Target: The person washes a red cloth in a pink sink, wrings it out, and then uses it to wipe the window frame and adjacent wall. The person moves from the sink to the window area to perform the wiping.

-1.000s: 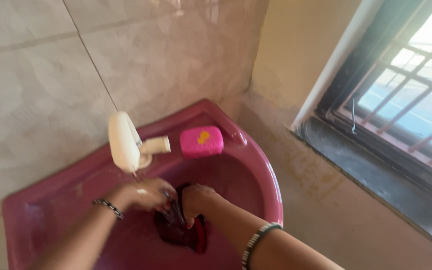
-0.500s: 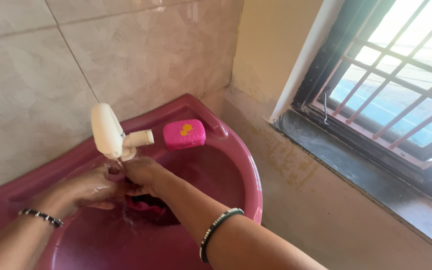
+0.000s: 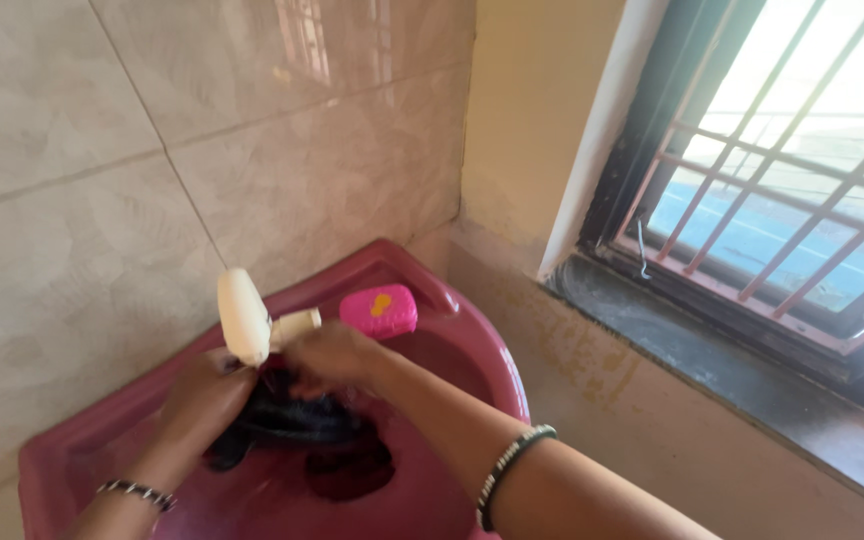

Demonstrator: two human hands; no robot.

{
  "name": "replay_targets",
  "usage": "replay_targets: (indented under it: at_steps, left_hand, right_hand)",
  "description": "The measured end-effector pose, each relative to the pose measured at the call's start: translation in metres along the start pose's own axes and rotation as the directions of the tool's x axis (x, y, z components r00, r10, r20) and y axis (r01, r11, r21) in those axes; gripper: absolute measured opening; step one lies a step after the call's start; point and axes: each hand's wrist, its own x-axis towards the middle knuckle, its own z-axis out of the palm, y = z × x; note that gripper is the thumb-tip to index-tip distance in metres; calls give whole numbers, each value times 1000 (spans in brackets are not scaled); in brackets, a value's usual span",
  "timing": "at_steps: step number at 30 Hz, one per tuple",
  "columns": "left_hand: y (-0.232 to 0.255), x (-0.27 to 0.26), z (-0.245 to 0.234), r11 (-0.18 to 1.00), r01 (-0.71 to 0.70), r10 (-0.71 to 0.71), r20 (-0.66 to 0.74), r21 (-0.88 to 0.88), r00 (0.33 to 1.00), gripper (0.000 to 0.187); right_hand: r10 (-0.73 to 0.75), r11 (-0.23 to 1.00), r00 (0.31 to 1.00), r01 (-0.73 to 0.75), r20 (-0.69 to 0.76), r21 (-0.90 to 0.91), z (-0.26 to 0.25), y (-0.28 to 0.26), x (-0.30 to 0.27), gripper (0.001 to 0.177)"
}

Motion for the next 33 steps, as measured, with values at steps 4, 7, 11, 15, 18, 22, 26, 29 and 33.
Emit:
replay_targets:
  at_steps: [4, 7, 11, 15, 18, 22, 26, 29, 33]
  left_hand:
    - [9, 5, -26, 983, -178, 168, 167, 47, 972, 36]
    - [15, -6, -37, 942, -328, 269, 423, 72, 866, 40]
    - [55, -21, -71, 928, -241, 98, 437, 284, 894, 41]
    - [102, -46, -116, 969, -221, 150, 447, 111, 882, 42]
    - [133, -56, -153, 939, -220, 140, 289, 266, 947, 45]
    - [165, -58, -194, 868, -418, 391, 150, 268, 908, 45]
    - [205, -66, -236, 826, -400, 422, 36, 397, 906, 47]
    - [230, -78, -257, 842, -460, 487, -32, 283, 873, 47]
    - [239, -88, -261, 790, -547, 557, 49, 277, 829, 56]
  right_hand:
    - [-11, 763, 996, 63, 84, -643, -2, -26, -38, 46]
    - [-17, 427, 1000, -4, -12, -904, 3, -53, -65, 55]
    - [-32, 296, 999, -14, -24, -955, 1, -98, -80, 53]
    - [-141, 233, 989, -11, -44, -973, -2, -152, -94, 50]
    - [-236, 317, 970, 18, -61, -948, -3, -194, -106, 44]
    - [-255, 498, 965, 85, -52, -863, -4, -254, -124, 34]
    - [-352, 497, 934, 130, -63, -858, 0, -313, -153, 32]
    - [-409, 499, 906, 123, -109, -858, 2, -346, -180, 32]
    - [-431, 531, 894, 139, -125, -836, -7, -350, -192, 33]
